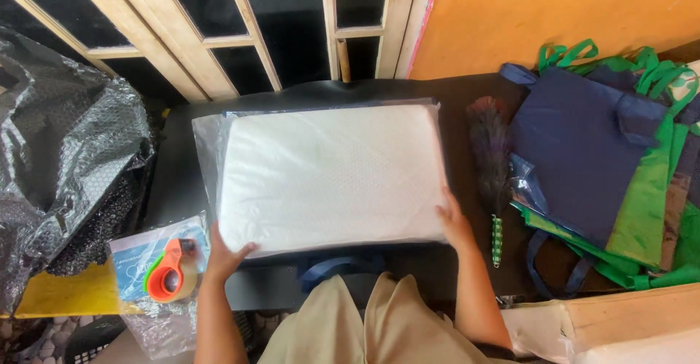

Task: Cleaning a pillow and a tote bag with a duster before inserting the pillow into the bag and wrapping it in bubble wrap for shipping.

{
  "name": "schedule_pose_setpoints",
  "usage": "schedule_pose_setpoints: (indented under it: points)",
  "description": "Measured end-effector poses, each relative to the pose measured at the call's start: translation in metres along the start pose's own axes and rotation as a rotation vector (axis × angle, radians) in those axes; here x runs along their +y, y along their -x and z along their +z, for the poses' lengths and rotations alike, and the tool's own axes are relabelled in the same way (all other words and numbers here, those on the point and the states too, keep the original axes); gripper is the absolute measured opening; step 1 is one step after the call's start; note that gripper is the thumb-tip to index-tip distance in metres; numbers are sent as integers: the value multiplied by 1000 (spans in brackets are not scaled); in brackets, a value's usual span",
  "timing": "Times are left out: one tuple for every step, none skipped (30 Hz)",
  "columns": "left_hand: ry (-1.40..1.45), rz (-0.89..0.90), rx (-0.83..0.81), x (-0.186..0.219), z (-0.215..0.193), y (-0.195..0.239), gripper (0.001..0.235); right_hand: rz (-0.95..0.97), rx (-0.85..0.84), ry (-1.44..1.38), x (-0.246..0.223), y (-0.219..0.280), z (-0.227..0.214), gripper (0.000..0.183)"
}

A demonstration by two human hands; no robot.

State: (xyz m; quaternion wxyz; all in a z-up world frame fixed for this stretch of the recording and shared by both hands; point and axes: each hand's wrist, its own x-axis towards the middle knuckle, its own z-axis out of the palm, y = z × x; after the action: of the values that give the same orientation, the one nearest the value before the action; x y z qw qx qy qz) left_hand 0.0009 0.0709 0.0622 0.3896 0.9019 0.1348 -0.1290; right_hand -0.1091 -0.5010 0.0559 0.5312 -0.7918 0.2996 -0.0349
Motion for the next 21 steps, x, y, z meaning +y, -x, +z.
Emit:
schedule_pose_setpoints:
  points:
    - [59,77,13,2,-2,8,137,-2,137,116,32,-15,-10,63]
    - [122,160,36,8,-4,14,144,-16,276,228,60,-37,-19,60]
    - [125,163,41,-2,1,2,144,-23,277,226,77,-38,-34,60]
    - [161,171,61,-14,8,-5,141,133,493,413,97,-38,-51,67]
    - [197,178,81,-26,14,-13,139,291,709,599,116,-37,-67,76]
    - [202,176,84,-32,17,-19,139,285,708,602,143,-40,-71,76]
    - [177,146,97,-37,20,-25,134,428,634,602,171,-43,-75,79]
    - [152,115,108,-43,22,-32,129,571,557,600,199,-46,-80,83]
    - [156,113,110,-21,18,-24,129,567,557,603,195,-41,-77,83]
    - [152,53,105,0,14,-16,123,464,500,606,191,-36,-73,66]
    - [148,-8,100,21,9,-8,118,362,441,607,188,-30,-70,49]
    - [149,-11,98,10,12,-13,118,362,441,611,174,-27,-66,49]
    - [110,-35,106,-1,15,-17,117,295,416,338,161,-23,-62,47]
    - [73,-56,118,-10,16,-23,116,219,386,65,144,-23,-57,45]
    - [77,-57,121,-9,18,-23,116,214,385,66,122,-21,-51,45]
    - [98,-64,117,-8,17,-24,114,132,417,46,99,-18,-42,43]
    - [119,-71,112,-7,16,-24,113,49,450,25,76,-16,-35,42]
    - [118,-68,115,-15,18,-25,113,48,450,21,40,-6,-27,42]
    - [124,-65,108,-22,21,-27,115,28,359,22,4,4,-19,40]
    - [129,-60,97,-29,24,-30,117,11,273,23,-32,15,-12,39]
    - [127,-55,95,-26,22,-28,117,12,277,20,-34,12,1,39]
